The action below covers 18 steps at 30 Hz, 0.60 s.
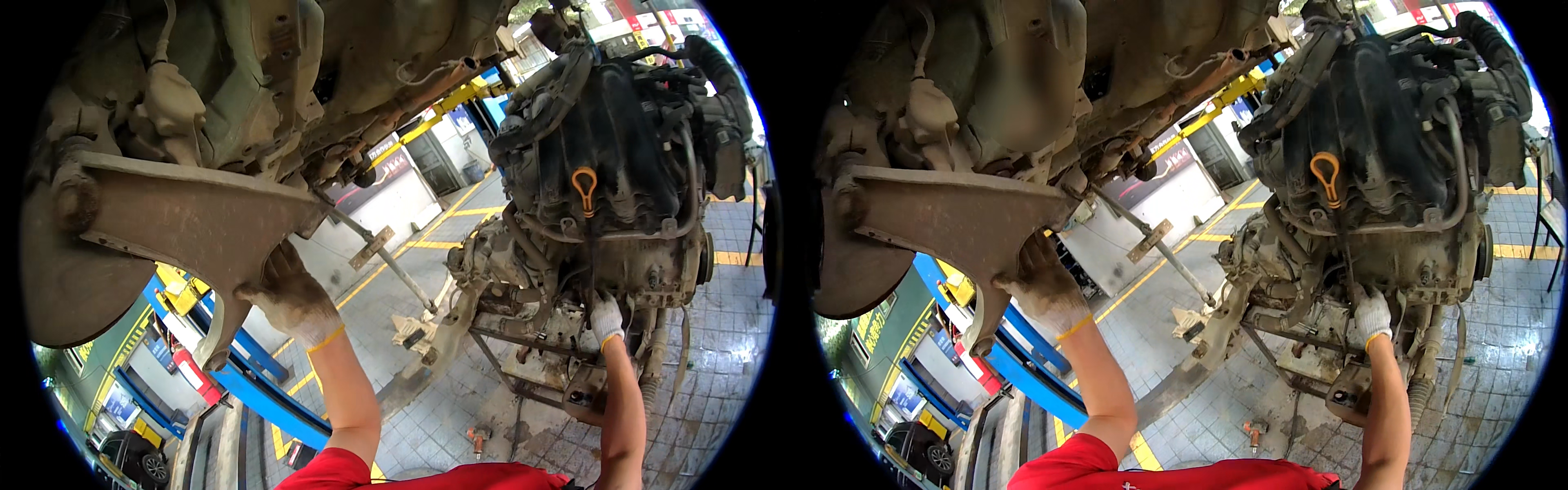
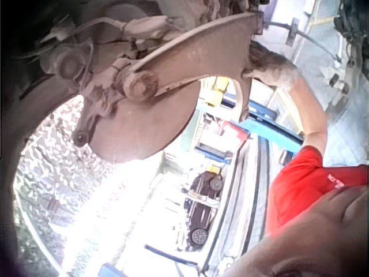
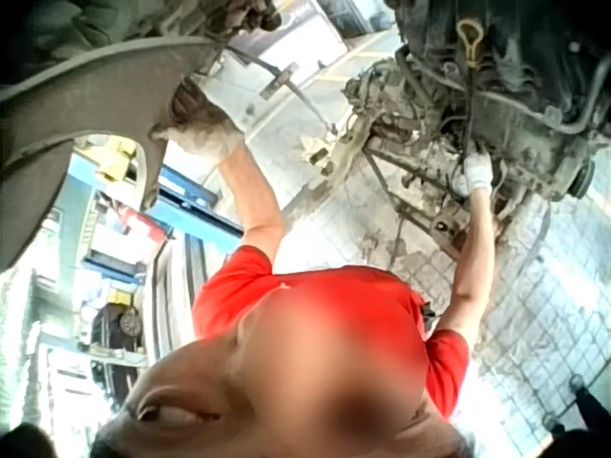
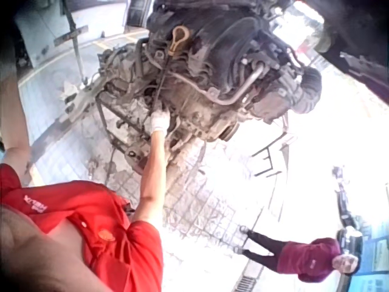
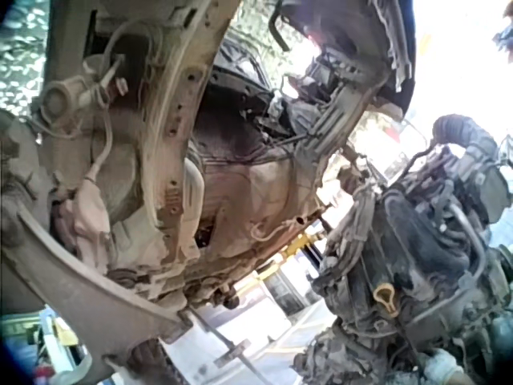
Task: The person uses an impact wrench to remove bolts from the underside of a vehicle's engine. They then manually disconnect hoses and wiring, and finally lift the engine assembly out of the vehicle using a hoist.
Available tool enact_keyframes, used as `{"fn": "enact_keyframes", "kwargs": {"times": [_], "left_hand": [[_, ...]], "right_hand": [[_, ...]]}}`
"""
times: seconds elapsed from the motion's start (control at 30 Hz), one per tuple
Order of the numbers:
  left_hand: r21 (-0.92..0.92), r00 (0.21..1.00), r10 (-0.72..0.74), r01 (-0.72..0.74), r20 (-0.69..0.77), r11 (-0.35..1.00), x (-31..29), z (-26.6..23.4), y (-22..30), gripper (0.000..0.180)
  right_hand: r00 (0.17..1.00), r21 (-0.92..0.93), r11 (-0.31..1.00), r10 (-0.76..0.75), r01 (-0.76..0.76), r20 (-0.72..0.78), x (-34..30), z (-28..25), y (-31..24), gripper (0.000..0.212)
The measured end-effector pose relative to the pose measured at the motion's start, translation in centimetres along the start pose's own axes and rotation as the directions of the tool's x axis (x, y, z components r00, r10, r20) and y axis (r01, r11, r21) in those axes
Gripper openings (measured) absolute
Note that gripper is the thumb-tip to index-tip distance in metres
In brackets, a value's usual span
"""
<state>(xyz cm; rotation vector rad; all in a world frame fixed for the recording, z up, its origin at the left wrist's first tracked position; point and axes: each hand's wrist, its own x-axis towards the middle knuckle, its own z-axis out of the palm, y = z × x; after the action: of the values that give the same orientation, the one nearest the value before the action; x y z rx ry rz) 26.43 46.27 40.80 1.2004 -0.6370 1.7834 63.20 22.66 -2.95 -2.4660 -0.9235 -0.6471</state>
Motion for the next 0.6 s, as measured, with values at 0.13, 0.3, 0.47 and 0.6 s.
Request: {"fn": "enact_keyframes", "kwargs": {"times": [0.13, 0.3, 0.47, 0.6], "left_hand": [[-0.086, 0.997, 0.008, -0.014, -0.077, 0.996, 0.5, 0.8, -0.1, 0.095], [-0.108, 0.999, 0.031, -0.035, -0.033, 0.994, -0.2, 1.6, 0.2, 0.086], [-0.263, 0.998, 0.01, -0.027, -0.064, 0.964, -0.4, 3.7, -0.9, 0.083], [-0.333, 0.98, -0.113, 0.053, -0.162, 0.942, -0.7, 4.7, -1.3, 0.083]], "right_hand": [[0.968, -0.023, 0.999, -0.053, 0.049, -0.245, 2.0, 4.9, 5.1, 0.045], [0.98, -0.196, 0.976, -0.124, 0.092, -0.158, 1.0, 5.7, 3.5, 0.049], [0.996, -0.232, 0.971, -0.064, 0.048, -0.059, 1.7, 5.8, 4.6, 0.05], [0.998, -0.17, 0.984, -0.055, 0.049, -0.036, 1.3, 6.8, 2.6, 0.047]]}}
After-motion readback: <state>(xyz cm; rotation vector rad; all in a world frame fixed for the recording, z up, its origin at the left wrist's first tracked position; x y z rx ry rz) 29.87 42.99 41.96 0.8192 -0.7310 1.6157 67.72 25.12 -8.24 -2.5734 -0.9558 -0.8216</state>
